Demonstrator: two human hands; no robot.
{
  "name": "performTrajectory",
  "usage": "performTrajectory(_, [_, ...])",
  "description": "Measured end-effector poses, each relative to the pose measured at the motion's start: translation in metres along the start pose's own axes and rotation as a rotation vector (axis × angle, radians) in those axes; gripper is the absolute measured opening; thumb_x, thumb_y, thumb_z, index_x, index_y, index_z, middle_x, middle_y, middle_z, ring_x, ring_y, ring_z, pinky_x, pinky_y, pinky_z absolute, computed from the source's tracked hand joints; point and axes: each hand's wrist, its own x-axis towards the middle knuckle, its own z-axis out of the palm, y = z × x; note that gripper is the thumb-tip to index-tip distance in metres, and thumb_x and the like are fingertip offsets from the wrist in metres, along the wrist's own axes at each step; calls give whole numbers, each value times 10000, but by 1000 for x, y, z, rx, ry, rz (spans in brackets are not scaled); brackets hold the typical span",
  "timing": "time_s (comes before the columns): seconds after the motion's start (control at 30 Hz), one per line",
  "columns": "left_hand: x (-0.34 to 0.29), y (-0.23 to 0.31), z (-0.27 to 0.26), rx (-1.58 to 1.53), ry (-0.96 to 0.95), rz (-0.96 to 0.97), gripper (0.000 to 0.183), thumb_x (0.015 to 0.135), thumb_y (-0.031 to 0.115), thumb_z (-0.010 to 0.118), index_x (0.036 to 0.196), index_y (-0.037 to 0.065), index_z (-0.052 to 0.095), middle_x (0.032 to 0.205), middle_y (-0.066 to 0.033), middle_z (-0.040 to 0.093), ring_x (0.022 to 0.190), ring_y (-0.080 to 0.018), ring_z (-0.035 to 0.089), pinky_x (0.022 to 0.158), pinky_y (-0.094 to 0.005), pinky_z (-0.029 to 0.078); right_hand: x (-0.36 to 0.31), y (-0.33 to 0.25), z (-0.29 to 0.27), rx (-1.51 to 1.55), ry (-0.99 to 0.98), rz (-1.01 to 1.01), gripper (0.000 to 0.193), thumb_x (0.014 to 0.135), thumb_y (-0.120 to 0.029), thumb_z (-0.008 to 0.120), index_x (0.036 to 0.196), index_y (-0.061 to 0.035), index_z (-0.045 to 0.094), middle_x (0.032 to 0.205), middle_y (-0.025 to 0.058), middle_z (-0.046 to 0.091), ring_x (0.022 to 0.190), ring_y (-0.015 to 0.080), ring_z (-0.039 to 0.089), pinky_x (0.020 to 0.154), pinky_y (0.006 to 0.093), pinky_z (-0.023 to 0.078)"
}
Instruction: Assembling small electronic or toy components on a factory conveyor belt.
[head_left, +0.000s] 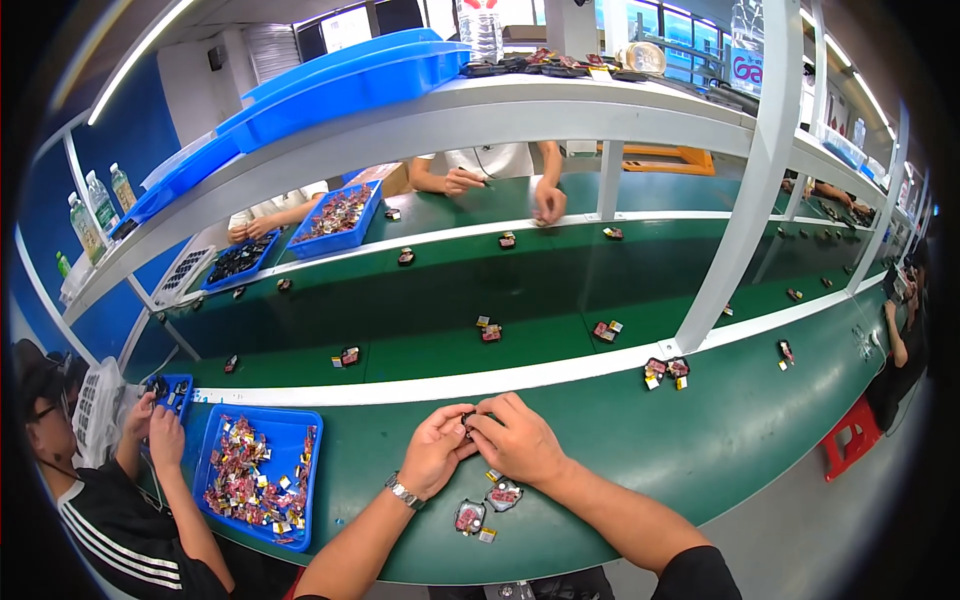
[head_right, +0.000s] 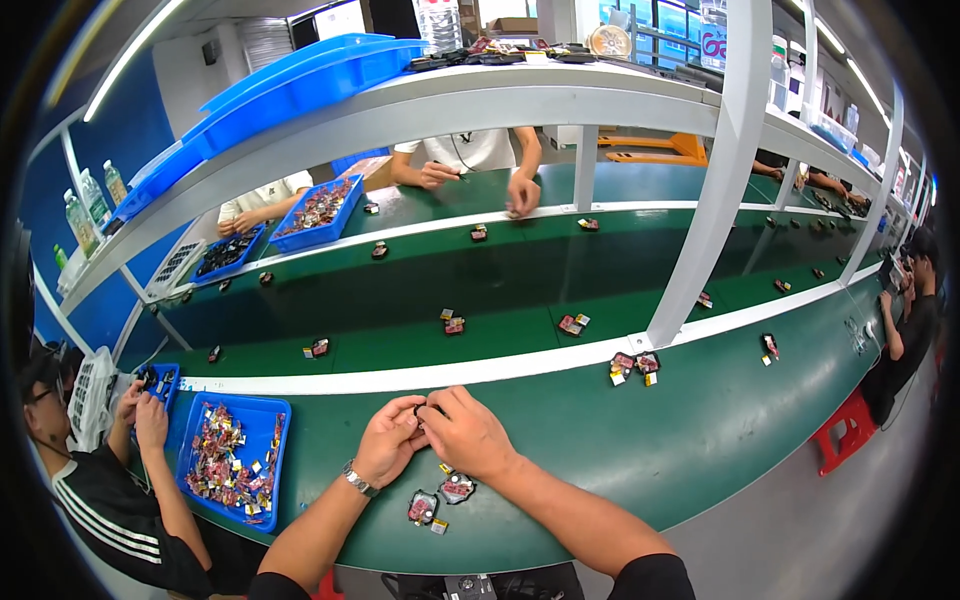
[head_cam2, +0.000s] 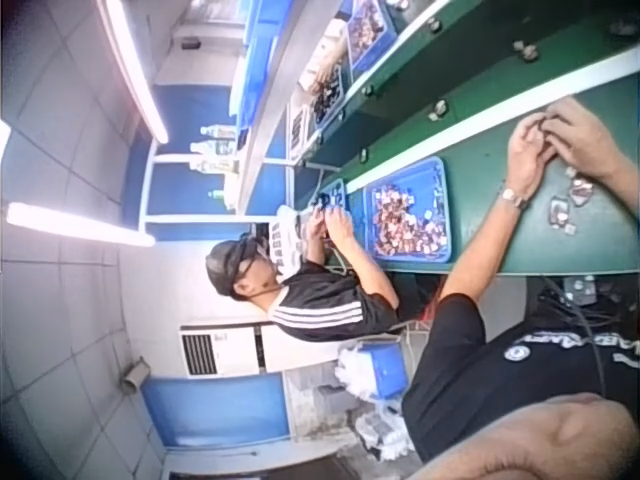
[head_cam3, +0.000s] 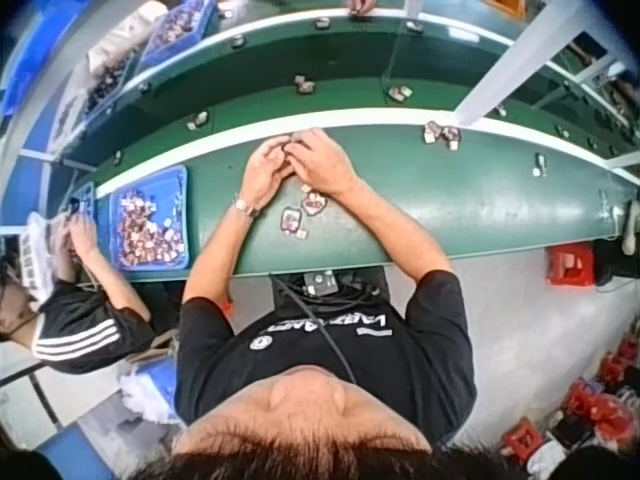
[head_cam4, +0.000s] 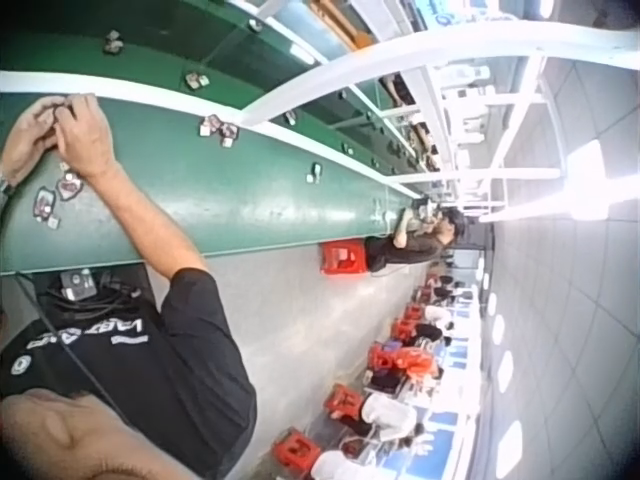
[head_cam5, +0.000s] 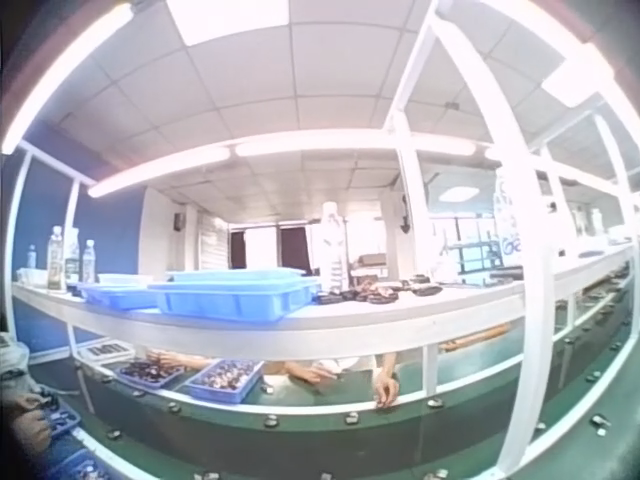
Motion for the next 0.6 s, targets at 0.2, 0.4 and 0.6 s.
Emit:
performTrajectory(0.2, [0, 0, 1, 1, 4, -6, 329, 976, 83, 554, 1285, 13, 468, 1169, -94, 612, 1096, -202, 603, 971, -425, 508, -1, 2, 0, -59, -34, -11, 195, 721, -30, 692, 912, -32, 655, 969, 71, 603, 911, 250, 589, 751, 341, 532])
performTrajectory(0.4, [-3, 4, 8, 2, 35, -12, 309, 990, 58, 513, 1292, 11, 468, 1113, -57, 632, 1047, -157, 618, 958, -376, 517, -3, 0, 3, -107, -40, -19, 219, 714, -31, 710, 929, -34, 663, 976, 71, 613, 902, 247, 596, 750, 336, 533])
performTrajectory(0.6, [-3, 2, 9, 2, 33, -4, 293, 991, 42, 496, 1281, 13, 472, 1122, -61, 633, 1050, -161, 618, 958, -374, 516, -5, -1, 7, -197, -39, -52, 208, 720, -58, 695, 924, -27, 664, 965, 75, 620, 889, 235, 603, 739, 335, 531])
